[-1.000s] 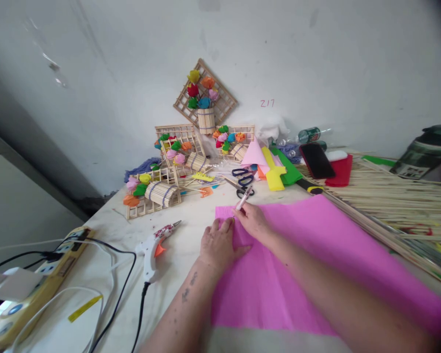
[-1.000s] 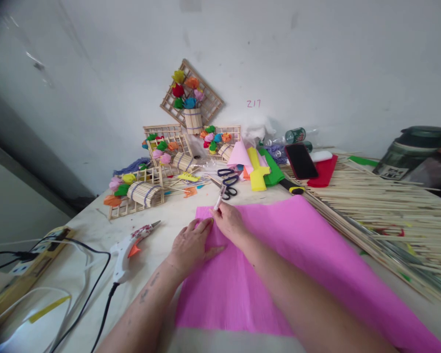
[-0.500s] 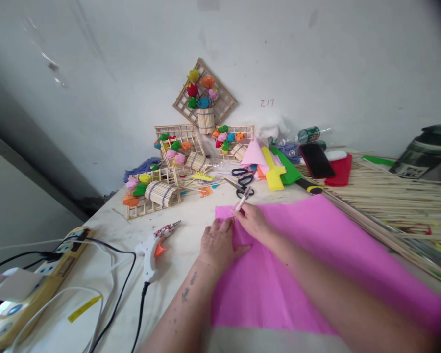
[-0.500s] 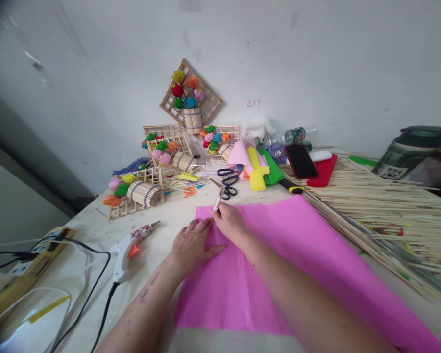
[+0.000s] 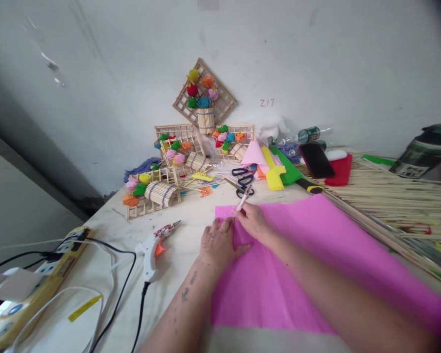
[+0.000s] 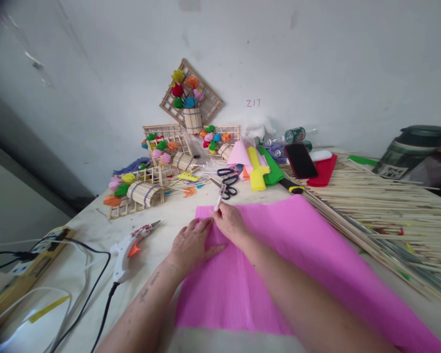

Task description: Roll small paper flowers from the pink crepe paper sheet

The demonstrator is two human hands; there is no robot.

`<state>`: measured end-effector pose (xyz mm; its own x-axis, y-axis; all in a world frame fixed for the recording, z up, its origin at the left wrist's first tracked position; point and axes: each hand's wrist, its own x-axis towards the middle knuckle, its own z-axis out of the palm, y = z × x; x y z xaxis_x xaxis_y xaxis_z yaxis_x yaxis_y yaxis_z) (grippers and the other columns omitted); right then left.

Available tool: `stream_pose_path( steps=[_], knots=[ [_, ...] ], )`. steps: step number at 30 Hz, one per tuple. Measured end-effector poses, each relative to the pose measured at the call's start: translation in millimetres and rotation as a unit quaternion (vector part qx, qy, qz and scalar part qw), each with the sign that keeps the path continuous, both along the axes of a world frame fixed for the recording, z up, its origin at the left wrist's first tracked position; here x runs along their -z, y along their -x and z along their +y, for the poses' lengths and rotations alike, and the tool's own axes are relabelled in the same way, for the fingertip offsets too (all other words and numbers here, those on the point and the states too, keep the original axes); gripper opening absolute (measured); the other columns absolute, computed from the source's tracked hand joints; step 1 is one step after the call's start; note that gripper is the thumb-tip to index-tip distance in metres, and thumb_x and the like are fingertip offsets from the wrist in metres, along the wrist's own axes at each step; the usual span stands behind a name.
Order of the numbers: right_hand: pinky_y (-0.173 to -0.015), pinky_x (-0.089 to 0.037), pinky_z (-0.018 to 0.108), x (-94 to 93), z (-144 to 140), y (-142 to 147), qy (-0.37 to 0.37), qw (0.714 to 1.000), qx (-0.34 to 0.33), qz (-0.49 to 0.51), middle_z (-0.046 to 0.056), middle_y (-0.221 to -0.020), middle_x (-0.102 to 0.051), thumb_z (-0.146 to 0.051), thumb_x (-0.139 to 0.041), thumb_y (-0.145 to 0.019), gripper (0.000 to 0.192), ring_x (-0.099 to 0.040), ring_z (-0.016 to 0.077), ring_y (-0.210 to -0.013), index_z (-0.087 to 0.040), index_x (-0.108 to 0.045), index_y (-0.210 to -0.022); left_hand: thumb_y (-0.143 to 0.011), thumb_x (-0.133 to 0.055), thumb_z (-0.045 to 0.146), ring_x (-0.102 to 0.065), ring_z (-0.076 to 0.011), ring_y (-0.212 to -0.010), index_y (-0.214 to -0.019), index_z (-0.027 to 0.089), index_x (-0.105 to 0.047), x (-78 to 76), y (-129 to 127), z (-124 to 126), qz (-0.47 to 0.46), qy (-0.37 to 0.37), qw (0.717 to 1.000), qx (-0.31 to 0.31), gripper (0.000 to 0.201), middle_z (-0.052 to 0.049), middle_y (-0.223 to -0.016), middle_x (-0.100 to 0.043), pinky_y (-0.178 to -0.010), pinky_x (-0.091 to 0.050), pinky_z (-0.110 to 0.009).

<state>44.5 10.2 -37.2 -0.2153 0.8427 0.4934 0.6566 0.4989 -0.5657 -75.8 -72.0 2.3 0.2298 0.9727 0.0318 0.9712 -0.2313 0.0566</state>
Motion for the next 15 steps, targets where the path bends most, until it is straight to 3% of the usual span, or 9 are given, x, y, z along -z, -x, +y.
stream_pose_path(
  steps=[15],
  knots=[
    [-0.053, -0.033, 0.022, -0.5, -1.1, -0.9, 0.021, 0.999, -0.015, 0.025, 0.002, -0.060, -0.058, -0.031, -0.049, -0.075, 0.018, -0.049, 0.0119, -0.054, -0.016, -0.055, -0.068, -0.077, -0.032, 0.064, -0.031, -0.0295, -0.120, -0.128, 0.022, -0.037, -3.2, -0.3, 0.5, -0.008, 0.021, 1.000, 0.004, 0.066, -0.004, -0.130, -0.042, -0.094, -0.034, -0.044]
  ],
)
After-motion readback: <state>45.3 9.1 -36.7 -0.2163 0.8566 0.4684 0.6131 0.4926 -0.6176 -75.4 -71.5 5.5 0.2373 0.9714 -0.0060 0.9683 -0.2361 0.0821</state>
